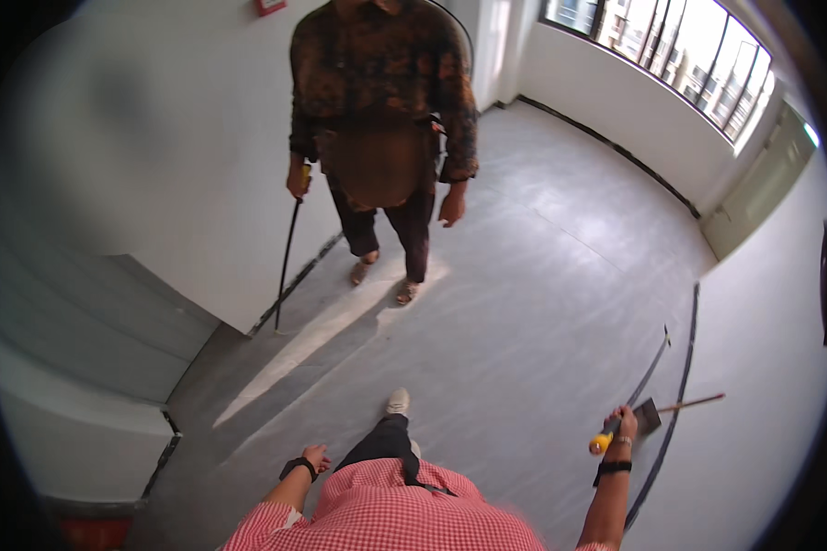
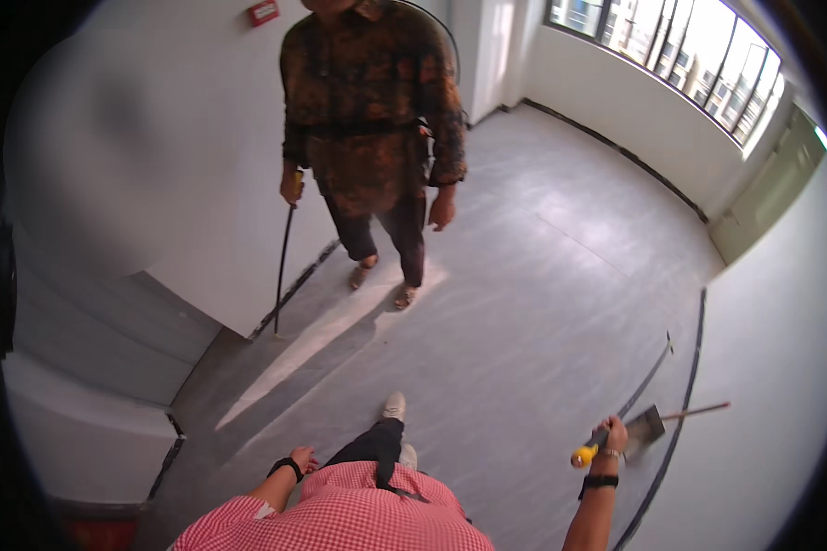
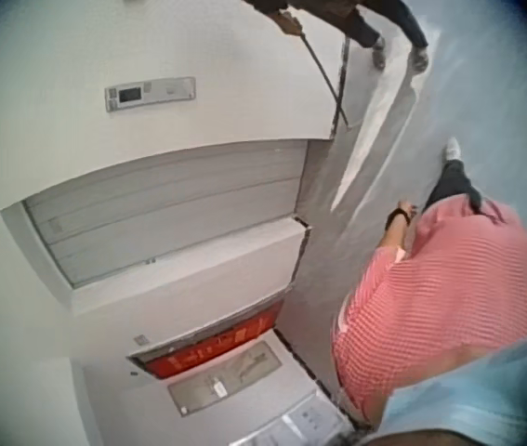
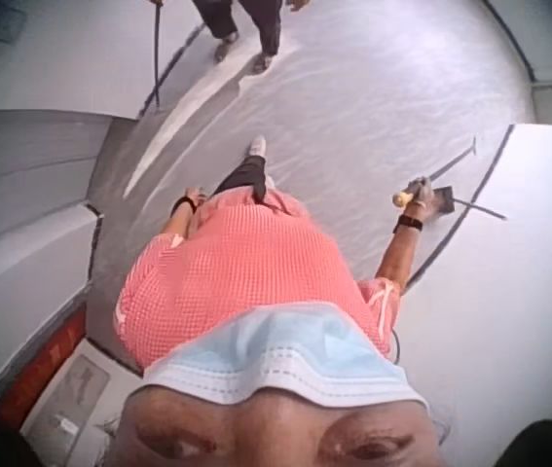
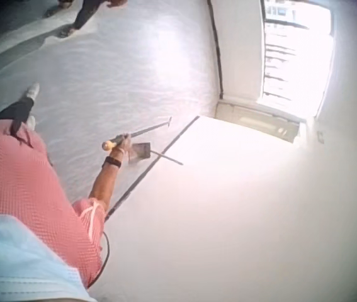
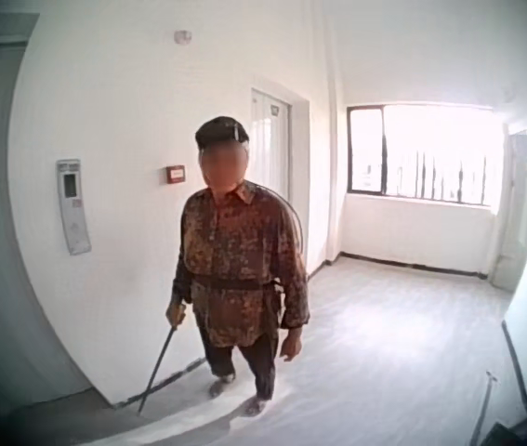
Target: Scraping residue or dirt from the floor and stairs using a long-handled scraper tool.
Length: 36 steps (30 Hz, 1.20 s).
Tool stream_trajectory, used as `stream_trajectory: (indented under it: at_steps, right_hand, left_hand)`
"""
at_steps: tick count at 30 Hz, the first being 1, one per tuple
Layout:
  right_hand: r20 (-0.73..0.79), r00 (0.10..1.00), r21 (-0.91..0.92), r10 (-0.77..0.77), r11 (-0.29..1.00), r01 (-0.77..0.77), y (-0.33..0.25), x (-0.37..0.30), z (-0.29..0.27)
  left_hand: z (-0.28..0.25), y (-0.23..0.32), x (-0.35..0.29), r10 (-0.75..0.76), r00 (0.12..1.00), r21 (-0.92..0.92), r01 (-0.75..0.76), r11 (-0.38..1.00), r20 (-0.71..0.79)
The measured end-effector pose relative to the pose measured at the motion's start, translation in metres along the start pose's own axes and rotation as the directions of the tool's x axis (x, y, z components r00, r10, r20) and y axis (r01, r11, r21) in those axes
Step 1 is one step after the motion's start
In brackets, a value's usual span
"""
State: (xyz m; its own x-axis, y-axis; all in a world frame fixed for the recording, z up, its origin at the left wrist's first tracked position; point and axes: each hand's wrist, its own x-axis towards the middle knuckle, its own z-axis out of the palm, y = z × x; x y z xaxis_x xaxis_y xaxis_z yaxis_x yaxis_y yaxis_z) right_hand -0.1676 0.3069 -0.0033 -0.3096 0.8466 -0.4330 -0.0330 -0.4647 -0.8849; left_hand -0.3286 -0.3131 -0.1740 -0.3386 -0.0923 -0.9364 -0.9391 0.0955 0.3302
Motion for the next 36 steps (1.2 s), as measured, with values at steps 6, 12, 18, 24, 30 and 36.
stream_trajectory:
  at_steps: [6,12,18,24,30,36]
  right_hand:
    - [0.293,0.810,0.296,0.508,0.757,-0.583,0.074,0.052,-0.023]
    - [0.255,0.823,0.013,0.508,0.849,-0.528,0.167,0.081,-0.032]
    - [0.215,0.673,-0.108,0.708,0.702,-0.704,0.152,0.082,0.003]
    - [0.216,0.877,-0.704,0.430,0.690,-0.165,0.084,0.087,0.033]
    - [0.152,0.821,-0.126,0.550,0.835,-0.536,0.078,0.159,0.031]
    - [0.029,0.893,0.071,0.449,0.890,-0.450,0.066,0.188,0.045]
  left_hand:
    - [0.065,0.034,0.009,0.037,0.999,0.204,-0.037,0.978,0.005]
    - [0.152,0.115,0.063,0.133,0.988,0.464,-0.084,0.882,-0.074]
    - [0.295,0.217,0.076,0.238,0.958,0.598,-0.287,0.748,0.161]
    - [0.426,0.275,0.024,0.300,0.822,0.526,-0.547,0.651,0.484]
    - [0.434,0.283,0.055,0.202,0.898,0.446,-0.377,0.812,0.391]
    - [0.377,0.277,0.120,0.134,0.975,0.463,-0.202,0.863,0.176]
